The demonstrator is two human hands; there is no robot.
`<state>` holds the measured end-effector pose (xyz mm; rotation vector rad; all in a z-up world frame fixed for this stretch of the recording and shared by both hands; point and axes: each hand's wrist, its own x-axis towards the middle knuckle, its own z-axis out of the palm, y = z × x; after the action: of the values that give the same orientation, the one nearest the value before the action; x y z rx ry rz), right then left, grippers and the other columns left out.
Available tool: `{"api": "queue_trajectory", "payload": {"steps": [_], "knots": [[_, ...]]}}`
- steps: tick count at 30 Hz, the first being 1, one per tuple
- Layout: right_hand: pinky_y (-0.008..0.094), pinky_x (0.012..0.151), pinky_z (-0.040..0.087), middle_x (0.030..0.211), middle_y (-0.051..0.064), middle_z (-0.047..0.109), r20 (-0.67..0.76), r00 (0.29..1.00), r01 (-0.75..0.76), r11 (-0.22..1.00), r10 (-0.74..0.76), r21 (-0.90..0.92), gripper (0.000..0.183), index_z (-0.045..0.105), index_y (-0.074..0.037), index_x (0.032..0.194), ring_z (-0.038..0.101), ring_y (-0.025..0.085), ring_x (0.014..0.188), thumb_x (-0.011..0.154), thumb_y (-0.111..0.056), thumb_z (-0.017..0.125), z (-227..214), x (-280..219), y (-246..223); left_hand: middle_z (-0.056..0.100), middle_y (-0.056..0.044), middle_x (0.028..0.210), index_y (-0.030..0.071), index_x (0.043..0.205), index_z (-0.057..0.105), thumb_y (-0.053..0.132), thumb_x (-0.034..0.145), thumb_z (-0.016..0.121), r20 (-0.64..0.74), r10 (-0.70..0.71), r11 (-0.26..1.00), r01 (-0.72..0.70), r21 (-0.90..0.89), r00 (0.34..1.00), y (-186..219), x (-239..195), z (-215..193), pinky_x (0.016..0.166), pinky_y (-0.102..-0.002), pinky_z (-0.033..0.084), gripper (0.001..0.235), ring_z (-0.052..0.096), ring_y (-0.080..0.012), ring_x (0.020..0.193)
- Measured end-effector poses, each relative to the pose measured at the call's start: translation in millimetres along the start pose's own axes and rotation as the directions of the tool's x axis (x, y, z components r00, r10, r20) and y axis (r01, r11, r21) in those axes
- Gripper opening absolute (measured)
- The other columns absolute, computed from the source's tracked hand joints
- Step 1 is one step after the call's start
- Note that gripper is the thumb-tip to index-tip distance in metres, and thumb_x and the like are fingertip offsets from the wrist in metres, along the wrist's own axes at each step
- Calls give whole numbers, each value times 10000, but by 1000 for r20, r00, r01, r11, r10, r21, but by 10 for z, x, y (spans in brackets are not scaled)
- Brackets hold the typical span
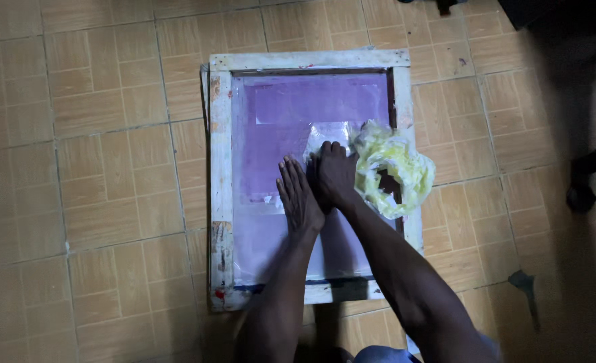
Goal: The person wipes a purple screen inside a wooden frame with a yellow cloth, repeatedly rubbing and folding the cloth to remove residue. The person lifts and repositions the frame, then continues wiping until the surface appears clearer.
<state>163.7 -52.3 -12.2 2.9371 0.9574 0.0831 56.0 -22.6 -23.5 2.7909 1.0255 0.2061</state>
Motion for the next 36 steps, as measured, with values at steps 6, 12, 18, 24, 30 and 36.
{"api": "queue_trajectory", "payload": {"steps": [6, 12, 18, 24, 30, 36], "knots": [[448, 857, 421, 799, 70, 588, -138, 983, 163, 922, -122, 350, 213, 578, -153, 878, 595, 303, 840, 799, -330, 665, 489, -440, 216, 129, -165, 1728, 50, 1623, 198, 327, 1010, 443, 61, 7, 996, -12, 90, 998, -10, -38, 146, 1284, -459, -11, 715, 49, -305, 1609], [445, 843, 444, 802, 65, 590, -104, 994, 60, 866, -9, 496, 213, 603, -147, 870, 606, 310, 874, 1037, -259, 532, 22, -817, 437, 131, -197, 1716, -4, 1614, 184, 293, 772, 726, 104, 14, 986, 3, -167, 995, 7, 19, -219, 1289, -481, 20, 1044, 69, -342, 1602], [422, 896, 467, 877, 61, 665, -77, 997, 31, 832, 15, 553, 187, 657, -144, 889, 655, 303, 947, 1028, -248, 587, -330, -1111, 644, 141, -185, 1714, 9, 1618, 190, 346, 612, 744, 100, 15, 984, 3, -180, 995, 57, 43, -324, 1290, -483, 11, 1196, 69, -344, 1600], [397, 814, 510, 728, 120, 625, -51, 985, -65, 636, 162, 769, 250, 644, -123, 769, 665, 353, 805, 988, -242, 670, -586, -1363, 657, 99, -186, 1722, 7, 1622, 168, 297, 654, 756, 156, 13, 989, 10, -147, 988, 62, 24, -286, 1290, -498, 20, 1168, 29, -353, 1601], [497, 1026, 486, 1246, 227, 542, -110, 994, 78, 664, 6, 743, 172, 586, -21, 825, 548, 497, 1208, 922, -160, 618, -1062, -999, 949, 170, -196, 1707, 3, 1610, 223, 427, 557, 783, 60, 16, 995, -10, -104, 998, 48, 57, -226, 1282, -490, 58, 1266, 100, -362, 1594], [400, 901, 563, 956, 150, 705, -299, 924, -58, 859, 239, 508, 308, 762, -34, 993, 722, 335, 967, 1061, -319, 667, -859, 37, 899, 105, -179, 1721, 25, 1629, 161, 491, 566, 786, 134, -1, 985, 24, -172, 991, 37, 93, -303, 1282, -494, 46, 1318, 58, -350, 1600]]}}
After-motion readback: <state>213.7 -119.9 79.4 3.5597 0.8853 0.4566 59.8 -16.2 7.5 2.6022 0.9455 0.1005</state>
